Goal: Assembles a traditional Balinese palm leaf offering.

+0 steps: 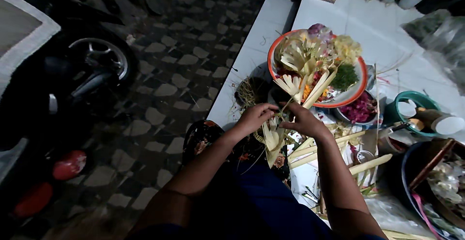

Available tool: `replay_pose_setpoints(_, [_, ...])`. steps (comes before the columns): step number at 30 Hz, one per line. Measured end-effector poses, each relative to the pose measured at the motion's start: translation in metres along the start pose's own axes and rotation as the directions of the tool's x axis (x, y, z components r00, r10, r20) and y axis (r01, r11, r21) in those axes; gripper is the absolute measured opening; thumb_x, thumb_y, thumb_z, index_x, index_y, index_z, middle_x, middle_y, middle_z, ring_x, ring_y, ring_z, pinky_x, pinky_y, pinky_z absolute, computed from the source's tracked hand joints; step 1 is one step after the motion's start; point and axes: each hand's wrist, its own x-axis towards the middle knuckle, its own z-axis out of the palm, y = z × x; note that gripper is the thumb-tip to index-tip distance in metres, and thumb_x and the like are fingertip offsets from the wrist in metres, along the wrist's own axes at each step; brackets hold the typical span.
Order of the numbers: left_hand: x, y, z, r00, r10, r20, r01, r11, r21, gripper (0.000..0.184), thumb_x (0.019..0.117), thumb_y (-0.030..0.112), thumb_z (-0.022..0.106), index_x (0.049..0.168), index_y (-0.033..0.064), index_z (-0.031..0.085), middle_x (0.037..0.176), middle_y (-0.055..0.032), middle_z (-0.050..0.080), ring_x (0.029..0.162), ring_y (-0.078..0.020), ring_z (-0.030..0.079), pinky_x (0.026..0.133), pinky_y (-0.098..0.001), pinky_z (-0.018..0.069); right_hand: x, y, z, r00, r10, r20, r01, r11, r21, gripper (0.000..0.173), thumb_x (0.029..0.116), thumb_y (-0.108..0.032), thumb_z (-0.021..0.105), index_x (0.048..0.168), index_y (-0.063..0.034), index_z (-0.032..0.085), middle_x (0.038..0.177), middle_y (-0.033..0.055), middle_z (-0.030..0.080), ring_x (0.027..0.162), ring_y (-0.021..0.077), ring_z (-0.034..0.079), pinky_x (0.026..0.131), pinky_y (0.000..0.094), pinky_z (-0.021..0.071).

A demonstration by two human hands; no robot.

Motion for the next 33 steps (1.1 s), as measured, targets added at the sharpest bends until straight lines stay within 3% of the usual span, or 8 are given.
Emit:
replay_pose_setpoints(4, [0.001, 0.002, 0.001, 0.999, 0.019, -0.029, -0.019, 1.000, -0.004, 0.024, 0.1070, 0.018, 0.052, 0.125, 0.0086, 0.066, 0.111, -0.0087, 0.070, 0.095, -0.0180, 0.069, 0.088, -0.0415, 0.0573, 0.008, -0.005, 0.016, 0.995, -0.009, -0.095, 0.003, 0.998, -0.065, 0.047, 0.0857, -0.028, 0.084, 0.125, -0.0077, 0.068, 0.113, 0.0142, 0.066, 0.087, 0.0284, 0.065, 0.078, 0.0544, 0.0564])
replay_pose_setpoints(9, [-0.002, -0.004, 0.001, 0.999, -0.010, -0.033, 0.008, 0.999, -0.047, 0.023, 0.0991, 0.006, 0.062, 0.122, 0.0047, 0.062, 0.115, -0.0103, 0.069, 0.099, -0.0183, 0.070, 0.090, -0.0402, 0.0589, 0.012, -0.005, 0.017, 0.982, -0.097, -0.162, 0.095, 0.995, -0.022, 0.029, 0.0907, -0.024, 0.079, 0.114, -0.0081, 0.071, 0.108, 0.0114, 0.067, 0.081, 0.0240, 0.065, 0.074, 0.0491, 0.0571])
replay_pose_setpoints(11, [-0.003, -0.006, 0.002, 1.000, -0.023, -0.013, 0.022, 0.999, -0.043, 0.026, 0.0973, 0.008, 0.065, 0.123, 0.0054, 0.062, 0.112, -0.0102, 0.070, 0.095, -0.0180, 0.070, 0.086, -0.0398, 0.0590, 0.011, -0.007, 0.016, 0.973, -0.135, -0.189, 0.136, 0.991, -0.005, 0.025, 0.0915, -0.023, 0.078, 0.111, -0.0091, 0.071, 0.107, 0.0095, 0.067, 0.079, 0.0211, 0.064, 0.072, 0.0450, 0.0570])
replay_pose_setpoints(16, [0.000, -0.003, 0.005, 1.000, 0.012, -0.011, -0.012, 1.000, -0.012, 0.032, 0.0996, 0.022, 0.068, 0.127, 0.0064, 0.064, 0.108, -0.0109, 0.071, 0.095, -0.0208, 0.069, 0.089, -0.0438, 0.0569, 0.008, -0.009, 0.018, 0.948, -0.170, -0.269, 0.183, 0.983, 0.022, 0.018, 0.0928, -0.017, 0.075, 0.107, -0.0067, 0.072, 0.105, 0.0109, 0.064, 0.076, 0.0186, 0.062, 0.068, 0.0390, 0.0570])
replay_pose_setpoints(19, [0.002, -0.001, 0.009, 0.997, 0.050, -0.064, -0.052, 0.998, -0.026, 0.026, 0.1016, 0.021, 0.064, 0.124, 0.0077, 0.068, 0.103, -0.0074, 0.073, 0.090, -0.0156, 0.070, 0.085, -0.0386, 0.0576, 0.006, -0.012, 0.013, 0.946, -0.163, -0.281, 0.179, 0.983, 0.032, 0.012, 0.0959, -0.014, 0.070, 0.104, -0.0052, 0.072, 0.104, 0.0100, 0.065, 0.078, 0.0166, 0.065, 0.071, 0.0370, 0.0602])
replay_pose_setpoints(24, [0.010, 0.000, 0.010, 0.993, 0.068, -0.099, -0.076, 0.994, -0.075, 0.033, 0.0966, 0.023, 0.072, 0.124, 0.0056, 0.069, 0.120, -0.0089, 0.068, 0.105, -0.0165, 0.068, 0.096, -0.0391, 0.0562, 0.005, -0.020, 0.003, 0.959, -0.161, -0.233, 0.177, 0.983, 0.047, 0.010, 0.0966, -0.008, 0.068, 0.106, -0.0062, 0.071, 0.102, 0.0080, 0.072, 0.089, 0.0178, 0.071, 0.083, 0.0419, 0.0612])
replay_pose_setpoints(29, [0.015, 0.006, 0.006, 0.998, -0.029, -0.053, 0.024, 0.996, -0.090, 0.026, 0.0979, 0.024, 0.070, 0.114, 0.0040, 0.072, 0.110, -0.0094, 0.072, 0.098, -0.0175, 0.069, 0.094, -0.0420, 0.0558, 0.015, -0.017, -0.005, 0.972, -0.130, -0.195, 0.165, 0.971, 0.175, 0.012, 0.0981, -0.012, 0.067, 0.108, -0.0054, 0.070, 0.106, 0.0097, 0.069, 0.084, 0.0173, 0.069, 0.077, 0.0389, 0.0609])
replay_pose_setpoints(33, [0.017, 0.005, 0.006, 0.997, -0.065, -0.037, 0.060, 0.990, -0.131, 0.024, 0.1011, 0.025, 0.065, 0.108, 0.0031, 0.072, 0.100, -0.0101, 0.071, 0.092, -0.0187, 0.067, 0.088, -0.0437, 0.0543, 0.020, -0.020, -0.009, 0.979, -0.110, -0.174, 0.148, 0.963, 0.224, 0.011, 0.0994, -0.012, 0.066, 0.109, -0.0059, 0.068, 0.095, 0.0072, 0.071, 0.076, 0.0154, 0.069, 0.071, 0.0367, 0.0606])
